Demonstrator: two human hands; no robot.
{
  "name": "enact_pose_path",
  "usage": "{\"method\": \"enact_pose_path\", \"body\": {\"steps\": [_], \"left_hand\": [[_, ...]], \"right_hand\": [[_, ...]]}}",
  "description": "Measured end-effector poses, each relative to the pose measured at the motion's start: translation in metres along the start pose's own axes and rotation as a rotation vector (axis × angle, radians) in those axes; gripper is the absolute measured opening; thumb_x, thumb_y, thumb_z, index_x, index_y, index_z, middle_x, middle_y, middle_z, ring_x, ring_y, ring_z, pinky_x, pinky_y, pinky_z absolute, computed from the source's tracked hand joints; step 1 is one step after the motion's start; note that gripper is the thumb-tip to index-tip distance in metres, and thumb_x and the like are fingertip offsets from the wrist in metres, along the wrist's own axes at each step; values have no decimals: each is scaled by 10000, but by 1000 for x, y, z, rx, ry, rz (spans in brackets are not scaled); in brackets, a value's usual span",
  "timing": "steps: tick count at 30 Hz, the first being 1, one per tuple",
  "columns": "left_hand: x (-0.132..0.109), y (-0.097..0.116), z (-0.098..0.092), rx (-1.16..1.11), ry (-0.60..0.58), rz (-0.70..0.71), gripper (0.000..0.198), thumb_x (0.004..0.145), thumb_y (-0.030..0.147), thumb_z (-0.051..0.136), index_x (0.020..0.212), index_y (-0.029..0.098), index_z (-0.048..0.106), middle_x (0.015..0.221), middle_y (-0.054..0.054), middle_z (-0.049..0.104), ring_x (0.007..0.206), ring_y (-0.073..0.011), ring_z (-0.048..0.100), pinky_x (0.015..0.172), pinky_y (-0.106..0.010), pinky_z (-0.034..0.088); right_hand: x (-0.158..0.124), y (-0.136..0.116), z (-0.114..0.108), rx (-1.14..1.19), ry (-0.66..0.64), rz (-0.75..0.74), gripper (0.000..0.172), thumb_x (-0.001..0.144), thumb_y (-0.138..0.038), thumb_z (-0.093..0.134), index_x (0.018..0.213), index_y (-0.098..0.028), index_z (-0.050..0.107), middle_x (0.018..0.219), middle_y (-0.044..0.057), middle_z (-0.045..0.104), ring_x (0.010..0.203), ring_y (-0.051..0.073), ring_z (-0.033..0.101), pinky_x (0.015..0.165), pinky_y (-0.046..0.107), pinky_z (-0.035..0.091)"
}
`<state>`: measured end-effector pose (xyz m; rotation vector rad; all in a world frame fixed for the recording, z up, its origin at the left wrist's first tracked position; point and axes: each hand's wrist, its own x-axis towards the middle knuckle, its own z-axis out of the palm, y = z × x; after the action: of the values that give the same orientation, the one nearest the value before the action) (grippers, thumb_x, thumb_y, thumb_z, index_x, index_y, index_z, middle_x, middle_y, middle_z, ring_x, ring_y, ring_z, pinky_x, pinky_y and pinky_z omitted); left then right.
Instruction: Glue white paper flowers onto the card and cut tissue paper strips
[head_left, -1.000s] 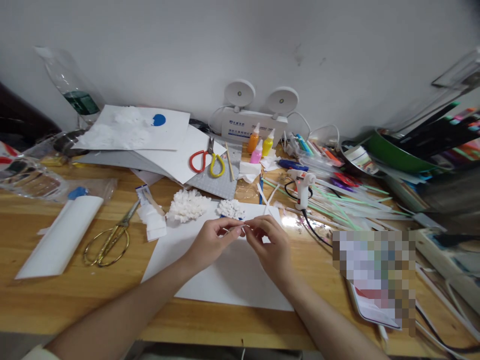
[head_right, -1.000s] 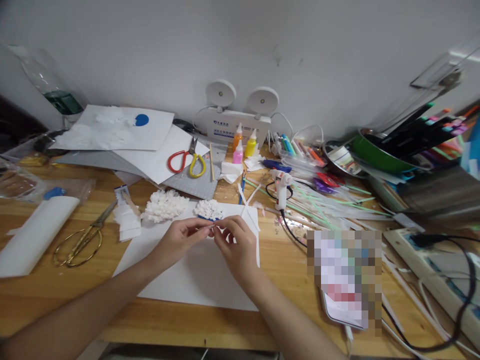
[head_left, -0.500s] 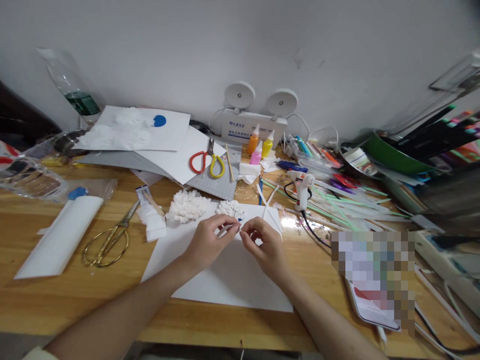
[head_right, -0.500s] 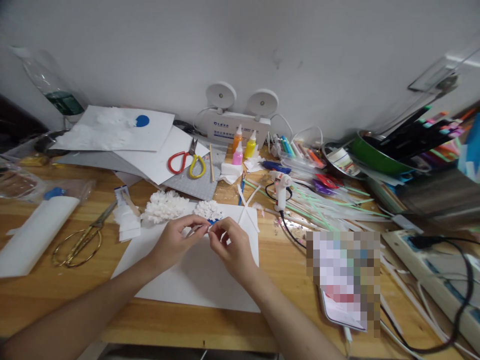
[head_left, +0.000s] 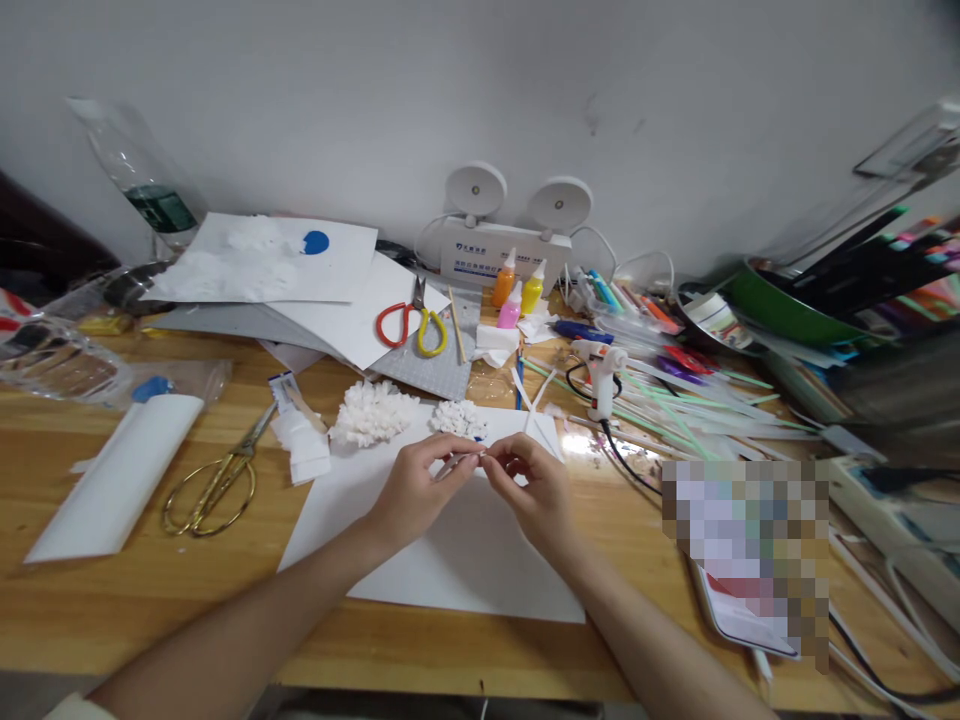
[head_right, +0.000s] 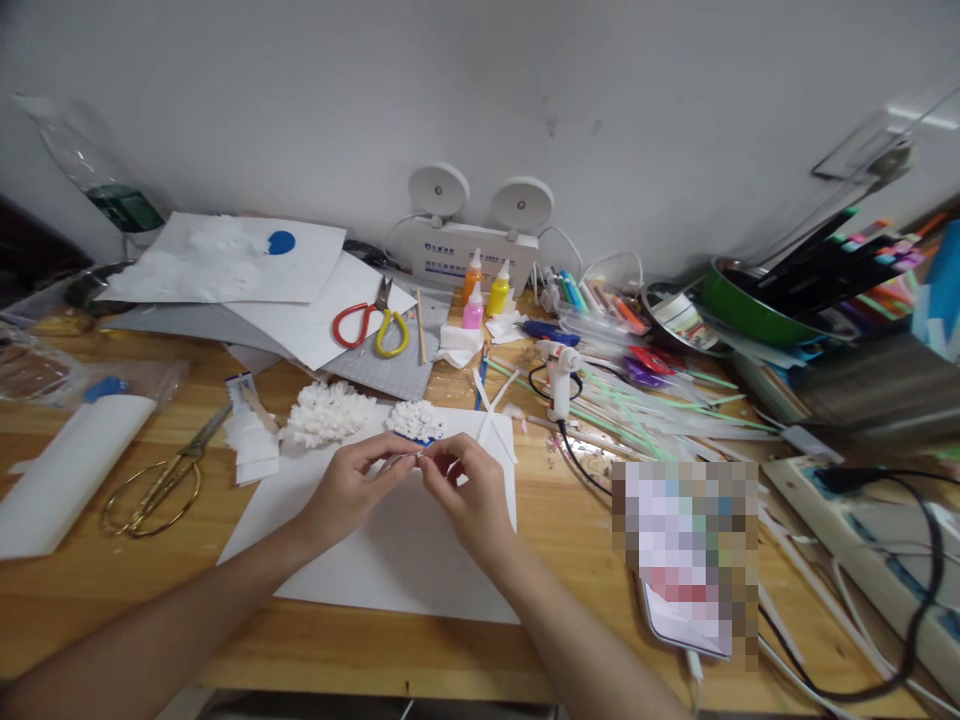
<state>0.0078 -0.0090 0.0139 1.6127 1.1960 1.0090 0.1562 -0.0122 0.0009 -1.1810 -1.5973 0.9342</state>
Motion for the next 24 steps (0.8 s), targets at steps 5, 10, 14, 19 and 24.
{"method": "enact_pose_path", "body": {"steps": [5, 10, 14, 19, 24], "left_hand": [[0, 0, 2, -60, 3, 10, 172, 771, 256, 513, 849, 177, 644, 829, -35, 644, 793, -144, 571, 721, -263, 435], [0, -3, 3, -94, 20, 7, 163, 761, 255, 531, 830, 171, 652, 840, -52, 643, 809, -157, 566, 737, -285, 438], [0, -4, 4, -112, 40, -31, 160, 751, 261, 543, 831, 175, 652, 843, -47, 644, 808, -156, 571, 725, -274, 441], [0, -3, 4, -81, -1, -55, 177, 766, 261, 518, 863, 186, 646, 849, -34, 653, 806, -151, 570, 722, -267, 428], [0, -3, 2, -33, 20, -36, 180, 757, 275, 523, 871, 186, 631, 855, -33, 649, 803, -152, 568, 717, -271, 423]], "right_hand": [[-1, -3, 0, -55, 58, -5, 47, 785, -220, 524, 756, -189, 542, 678, 8, 533, 597, 117, 502, 525, 233, 422], [-3, -3, 2, -140, 148, -167, 74, 773, -156, 535, 820, -187, 584, 728, 23, 541, 600, 112, 501, 517, 236, 430], [-4, -1, 3, -193, 194, -286, 128, 752, -95, 549, 815, -191, 606, 703, 22, 548, 579, 110, 491, 493, 236, 417], [-2, -3, 2, -200, 174, -299, 110, 743, -80, 545, 757, -185, 577, 681, 15, 532, 567, 109, 477, 486, 234, 401], [0, -4, 2, -149, 86, -203, 96, 758, -103, 517, 710, -184, 502, 662, -3, 507, 550, 100, 444, 490, 227, 384]]}}
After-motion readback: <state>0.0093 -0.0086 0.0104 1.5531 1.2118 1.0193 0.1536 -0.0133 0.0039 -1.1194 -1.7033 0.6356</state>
